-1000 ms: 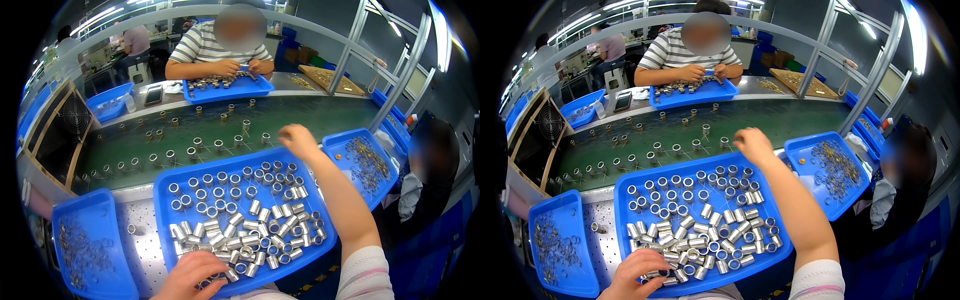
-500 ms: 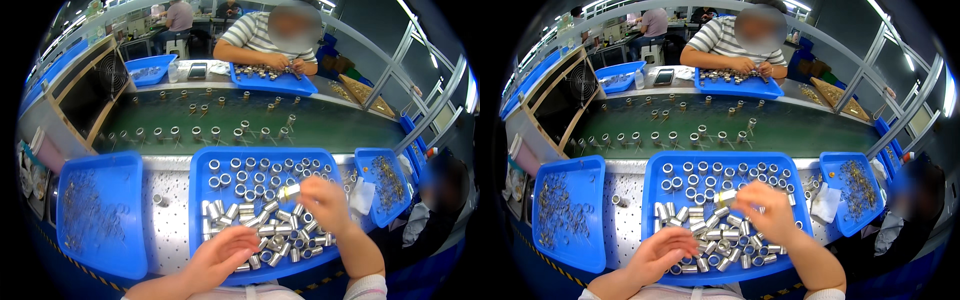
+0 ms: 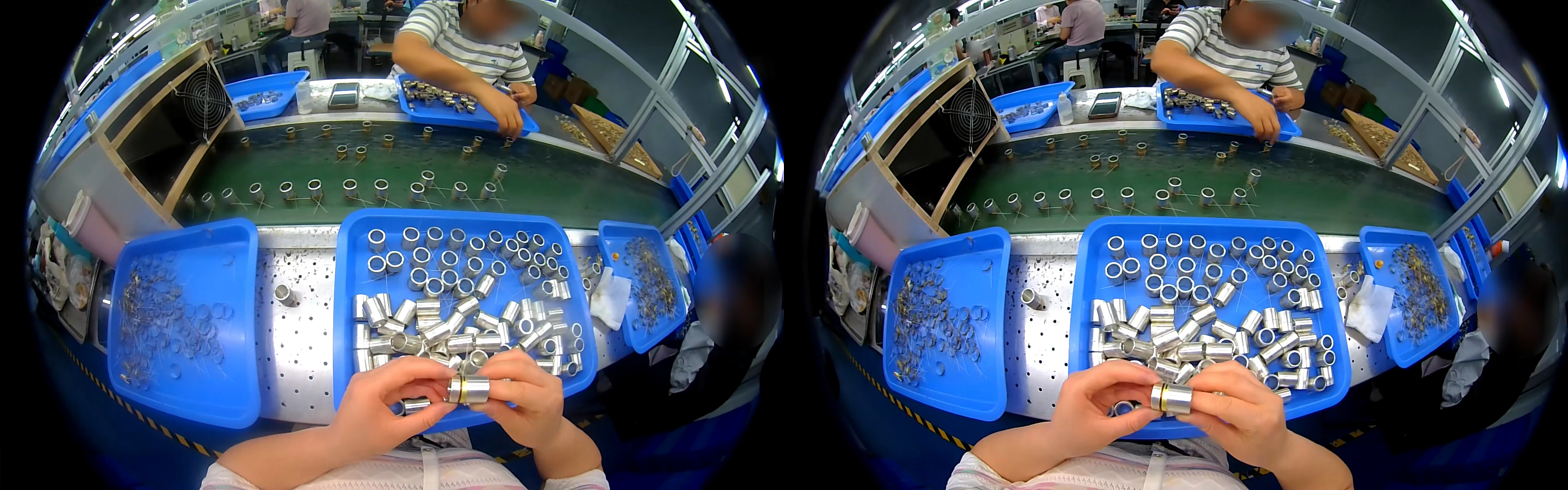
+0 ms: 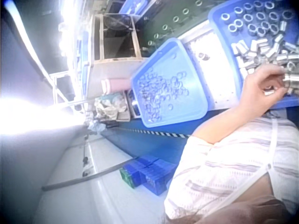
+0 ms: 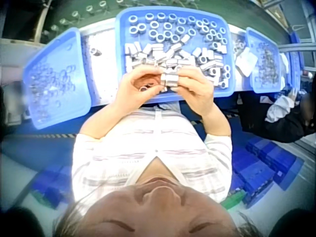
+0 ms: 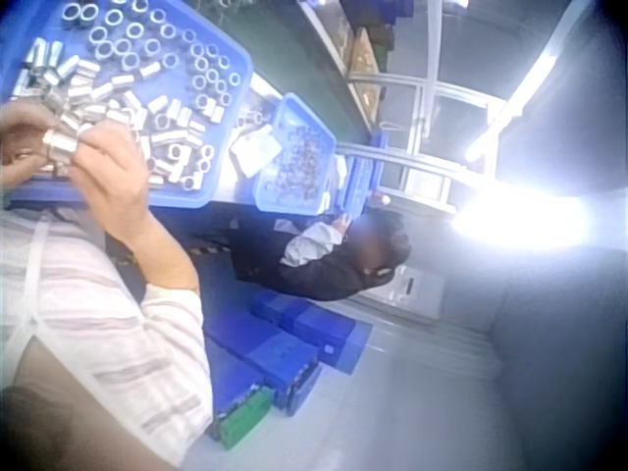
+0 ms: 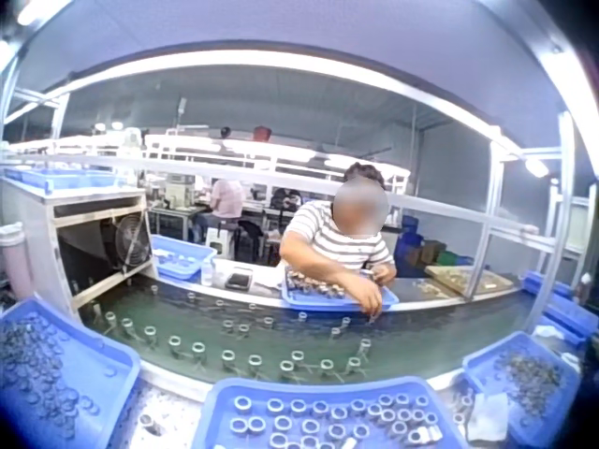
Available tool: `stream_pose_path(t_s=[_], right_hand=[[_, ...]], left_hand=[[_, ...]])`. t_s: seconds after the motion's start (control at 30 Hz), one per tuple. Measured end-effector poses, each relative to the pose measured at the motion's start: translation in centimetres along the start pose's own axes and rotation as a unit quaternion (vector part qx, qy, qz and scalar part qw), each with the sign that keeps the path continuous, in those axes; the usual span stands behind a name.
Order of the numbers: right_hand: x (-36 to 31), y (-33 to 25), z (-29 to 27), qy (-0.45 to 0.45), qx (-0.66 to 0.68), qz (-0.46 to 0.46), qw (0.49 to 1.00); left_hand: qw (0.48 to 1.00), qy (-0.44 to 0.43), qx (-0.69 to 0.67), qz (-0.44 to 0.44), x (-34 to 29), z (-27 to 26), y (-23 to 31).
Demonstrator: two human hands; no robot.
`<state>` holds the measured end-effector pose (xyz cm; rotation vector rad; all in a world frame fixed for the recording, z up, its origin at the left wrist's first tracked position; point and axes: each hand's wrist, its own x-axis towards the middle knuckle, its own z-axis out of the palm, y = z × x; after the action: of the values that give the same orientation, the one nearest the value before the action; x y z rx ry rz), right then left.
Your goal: The person repeatedly picks small cylindrical metal parts from a blue tray, inserts a thin wire or pin into each part, and places the assembled unit into a separate tray. The process is repetitive and performed by hand at a workbench in a factory setting.
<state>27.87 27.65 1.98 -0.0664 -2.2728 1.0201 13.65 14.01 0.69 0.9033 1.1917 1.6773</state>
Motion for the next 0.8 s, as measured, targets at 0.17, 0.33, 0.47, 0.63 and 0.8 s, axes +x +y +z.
stream_pose_path(t_s=[0.17,0.33,0.47,0.63,0.8], right_hand=[[-0.2,-0.3,0.6,-0.001,0.072,0.062,0.996],[-0.5,-0.3,1.3,0.02,0.067,0.067,0.995],[-0.5,-0.1,2.1,0.039,0.032,0.03,0.998],[-0.9,0.2,2.5,0.045,0.003,-0.004,0.999],[-1.1,0.0,3.0,0.048,0.027,-0.014,0.998]], left_hand=[[0.975,0.037,0.168,0.139,0.1,-0.3,-0.1],[0.995,-0.006,0.057,0.078,0.1,-0.8,-0.2],[0.974,-0.034,-0.148,-0.168,-0.2,-1.8,-0.2],[0.998,-0.052,-0.015,-0.019,-0.4,-1.8,-0.9],[0.995,-0.062,-0.07,-0.042,-0.4,-1.7,-0.8]])
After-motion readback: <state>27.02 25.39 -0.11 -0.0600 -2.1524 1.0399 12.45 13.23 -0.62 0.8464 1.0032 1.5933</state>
